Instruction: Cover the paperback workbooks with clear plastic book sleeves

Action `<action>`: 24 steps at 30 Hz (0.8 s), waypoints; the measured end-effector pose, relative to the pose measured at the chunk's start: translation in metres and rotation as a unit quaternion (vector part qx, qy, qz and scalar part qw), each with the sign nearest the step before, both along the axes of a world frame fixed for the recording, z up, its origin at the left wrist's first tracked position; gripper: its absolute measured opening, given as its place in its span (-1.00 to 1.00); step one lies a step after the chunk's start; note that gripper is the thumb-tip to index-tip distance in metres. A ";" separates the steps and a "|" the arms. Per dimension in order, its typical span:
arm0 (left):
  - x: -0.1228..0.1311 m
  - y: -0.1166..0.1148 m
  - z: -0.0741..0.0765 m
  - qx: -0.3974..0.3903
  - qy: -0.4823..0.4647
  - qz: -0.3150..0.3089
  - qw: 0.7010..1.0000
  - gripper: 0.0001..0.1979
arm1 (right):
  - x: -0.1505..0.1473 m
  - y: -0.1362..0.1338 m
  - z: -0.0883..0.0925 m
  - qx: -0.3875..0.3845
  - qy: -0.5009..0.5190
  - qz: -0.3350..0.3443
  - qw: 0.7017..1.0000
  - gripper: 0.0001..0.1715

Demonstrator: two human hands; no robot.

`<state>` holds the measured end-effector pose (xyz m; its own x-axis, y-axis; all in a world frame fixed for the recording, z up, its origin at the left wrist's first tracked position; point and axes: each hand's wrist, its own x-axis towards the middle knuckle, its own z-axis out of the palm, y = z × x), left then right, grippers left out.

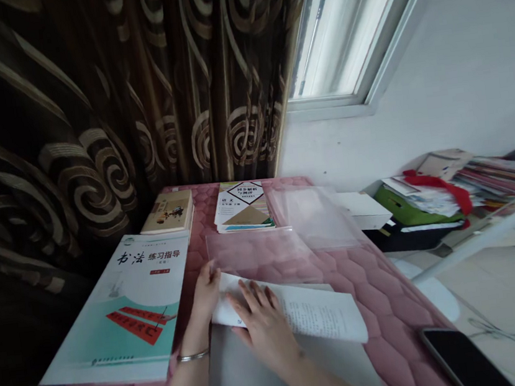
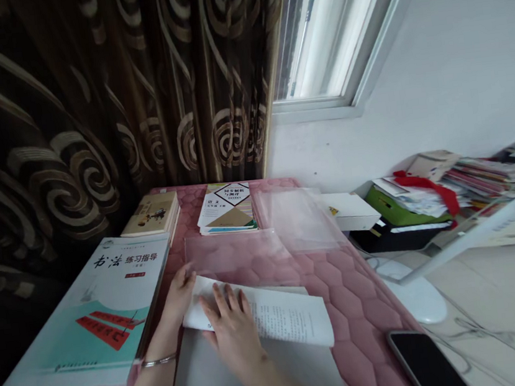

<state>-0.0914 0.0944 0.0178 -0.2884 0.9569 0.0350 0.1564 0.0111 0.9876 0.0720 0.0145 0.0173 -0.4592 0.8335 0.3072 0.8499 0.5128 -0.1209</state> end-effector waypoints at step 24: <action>0.001 -0.011 0.020 -0.002 -0.085 -0.094 0.992 -0.48 | 0.054 0.043 0.035 0.019 0.097 -0.093 0.991 -0.48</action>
<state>-0.0907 0.0830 0.0378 -0.1069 0.9943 -0.0033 -0.0127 0.0019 0.9999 0.1259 0.0579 0.0519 -0.2274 0.8842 0.4081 0.8927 0.3567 -0.2755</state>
